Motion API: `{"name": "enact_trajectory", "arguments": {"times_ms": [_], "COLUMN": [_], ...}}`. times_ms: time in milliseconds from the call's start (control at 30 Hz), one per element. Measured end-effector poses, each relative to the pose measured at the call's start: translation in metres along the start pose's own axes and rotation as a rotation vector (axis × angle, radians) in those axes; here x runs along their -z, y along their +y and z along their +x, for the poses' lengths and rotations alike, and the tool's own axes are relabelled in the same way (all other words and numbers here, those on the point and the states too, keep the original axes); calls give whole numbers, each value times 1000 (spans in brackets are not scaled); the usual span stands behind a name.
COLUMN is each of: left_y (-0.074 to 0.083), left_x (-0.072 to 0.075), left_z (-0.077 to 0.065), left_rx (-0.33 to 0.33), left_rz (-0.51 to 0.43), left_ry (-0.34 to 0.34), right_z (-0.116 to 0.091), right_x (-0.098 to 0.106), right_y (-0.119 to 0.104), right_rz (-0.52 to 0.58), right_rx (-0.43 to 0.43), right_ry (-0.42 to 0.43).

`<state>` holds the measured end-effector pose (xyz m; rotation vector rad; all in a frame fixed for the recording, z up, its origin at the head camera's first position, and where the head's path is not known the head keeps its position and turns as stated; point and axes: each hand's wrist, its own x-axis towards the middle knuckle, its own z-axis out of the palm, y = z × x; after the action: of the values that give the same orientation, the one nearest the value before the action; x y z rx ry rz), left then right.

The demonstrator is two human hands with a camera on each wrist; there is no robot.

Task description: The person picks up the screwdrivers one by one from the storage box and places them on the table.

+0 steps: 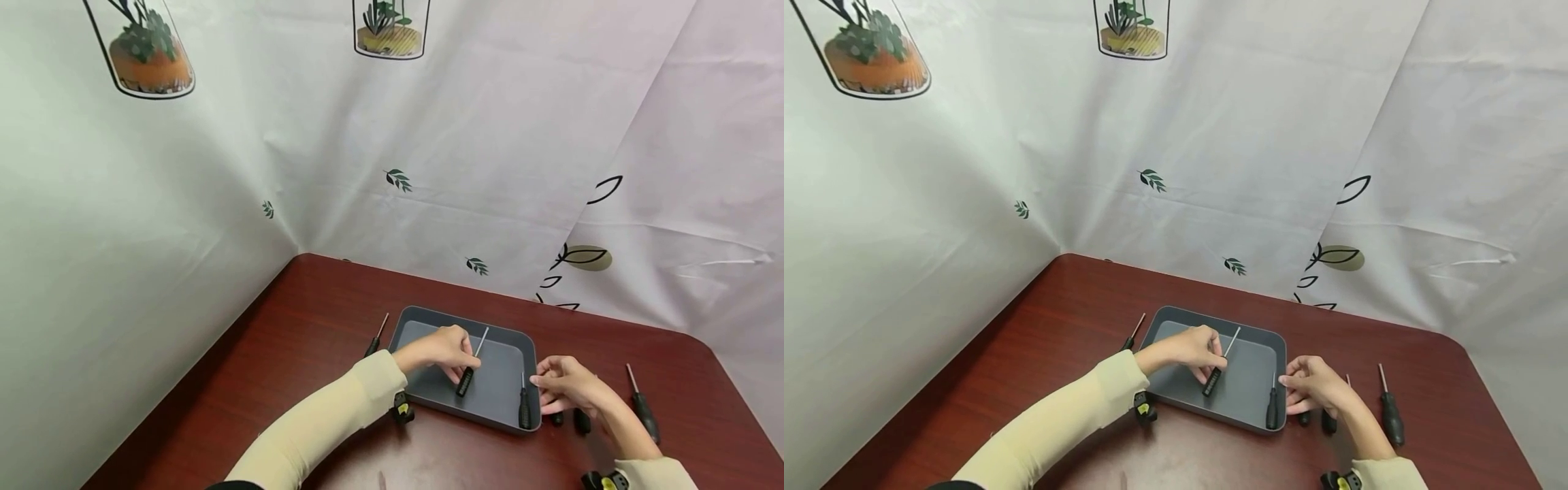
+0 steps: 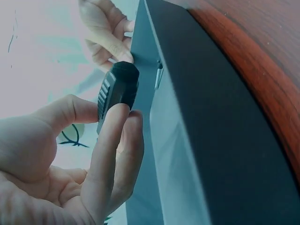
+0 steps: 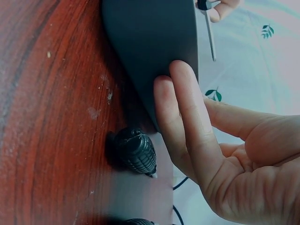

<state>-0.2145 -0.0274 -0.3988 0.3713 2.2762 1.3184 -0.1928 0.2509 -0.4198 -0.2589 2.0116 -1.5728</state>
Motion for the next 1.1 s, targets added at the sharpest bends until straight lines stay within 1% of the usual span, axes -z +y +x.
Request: {"name": "enact_trajectory", "arguments": {"times_ms": [167,300,433,633,767,967,1100], "left_y": [-5,-11,-17,-25,-26,-24,-23], "left_x": [11,20,29,44,57,79,91], "left_z": [-5,-8,-10,-14,-20,-26,-32], "left_rx": [0,14,19,20,12,-2,0], "left_rz": [-11,-22,-12,-22,-37,4,11], "left_ry": [11,21,32,19,13,19,26], "right_z": [-1,-1,-1,-1,-1,0,1], "right_x": [0,0,0,-1,-1,-1,0], "right_y": [-2,-1,-1,0,-1,-1,-1], "right_rz": [-7,-5,1,10,4,1,1], "right_rx": [-11,-10,-6,-20,-22,-19,-14], "right_ry": [7,-1,-7,-1,3,-1,-4]}}
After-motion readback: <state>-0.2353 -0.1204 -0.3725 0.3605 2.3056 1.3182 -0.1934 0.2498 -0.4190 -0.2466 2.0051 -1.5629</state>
